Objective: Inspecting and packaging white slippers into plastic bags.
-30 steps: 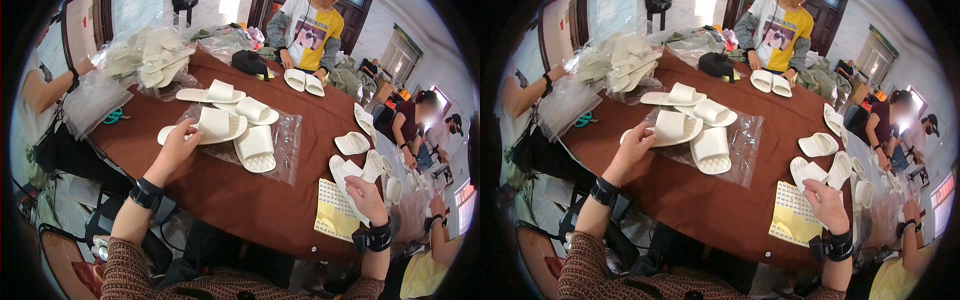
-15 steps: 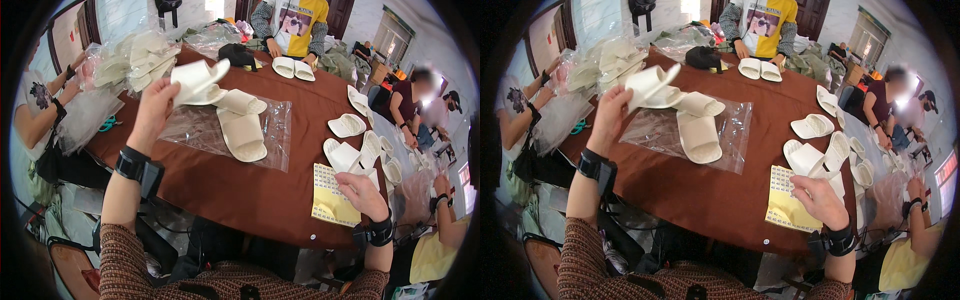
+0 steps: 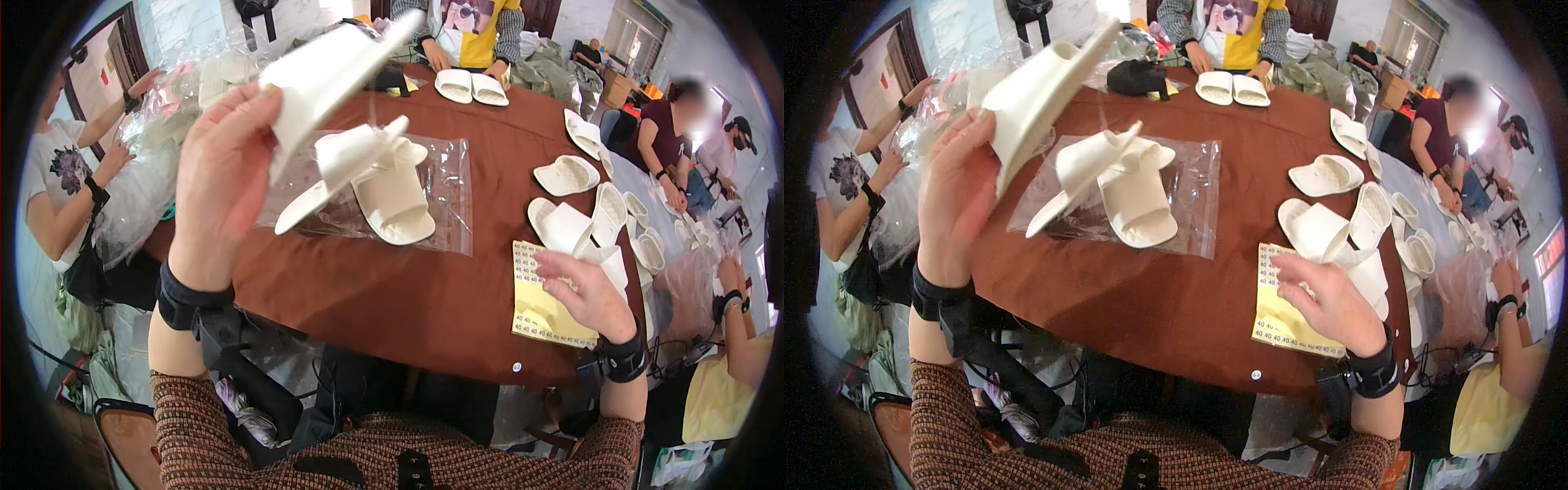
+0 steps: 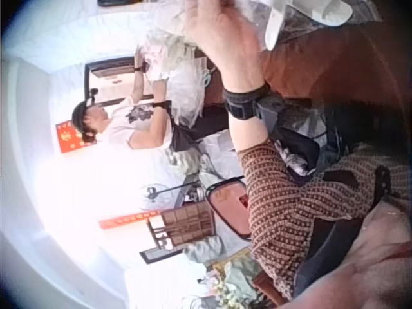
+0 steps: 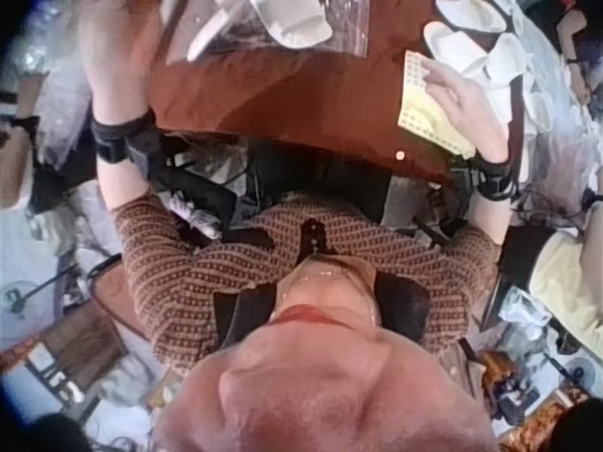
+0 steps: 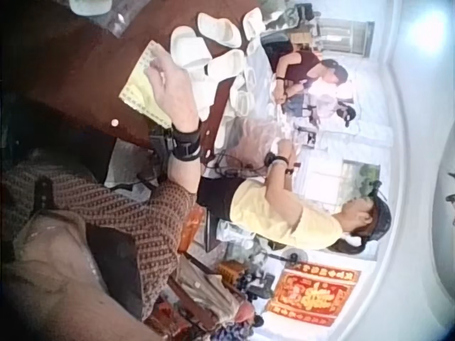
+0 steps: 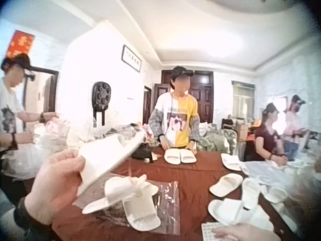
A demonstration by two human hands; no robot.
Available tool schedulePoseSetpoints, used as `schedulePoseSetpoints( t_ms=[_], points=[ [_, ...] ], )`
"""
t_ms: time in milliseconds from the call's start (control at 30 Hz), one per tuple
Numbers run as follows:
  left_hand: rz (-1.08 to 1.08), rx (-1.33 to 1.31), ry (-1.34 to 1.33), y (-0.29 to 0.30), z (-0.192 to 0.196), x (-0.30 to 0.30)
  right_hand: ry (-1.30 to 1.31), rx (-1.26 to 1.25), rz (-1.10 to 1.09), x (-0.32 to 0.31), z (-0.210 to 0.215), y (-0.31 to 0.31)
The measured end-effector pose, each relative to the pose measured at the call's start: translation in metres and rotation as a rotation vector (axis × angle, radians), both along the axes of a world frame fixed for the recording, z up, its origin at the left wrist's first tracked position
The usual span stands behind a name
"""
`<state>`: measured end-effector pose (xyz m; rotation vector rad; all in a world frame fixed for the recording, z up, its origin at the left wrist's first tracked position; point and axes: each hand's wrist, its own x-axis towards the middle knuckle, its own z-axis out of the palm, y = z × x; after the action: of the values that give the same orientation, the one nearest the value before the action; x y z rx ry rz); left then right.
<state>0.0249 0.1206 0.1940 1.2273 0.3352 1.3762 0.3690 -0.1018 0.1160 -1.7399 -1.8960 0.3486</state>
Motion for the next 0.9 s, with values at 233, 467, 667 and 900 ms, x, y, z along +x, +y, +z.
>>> schedulePoseSetpoints(
  t_ms=[233,467,667,900],
  points=[
    [-0.346,-0.169,0.196,-0.063,-0.046,0.054,0.556,-0.015,0.064,0.001,-0.005,0.015],
    [-0.49,-0.026,0.498,-0.098,-0.102,0.073,1.049,-0.081,0.041,-0.006,-0.028,0.027],
    [-0.563,0.028,0.5,-0.097,-0.131,0.077,1.198,-0.162,0.079,-0.017,-0.032,0.033],
    [-0.336,0.26,0.662,-0.073,-0.121,0.051,0.997,-0.238,-0.059,-0.021,-0.055,0.043]
  ],
)
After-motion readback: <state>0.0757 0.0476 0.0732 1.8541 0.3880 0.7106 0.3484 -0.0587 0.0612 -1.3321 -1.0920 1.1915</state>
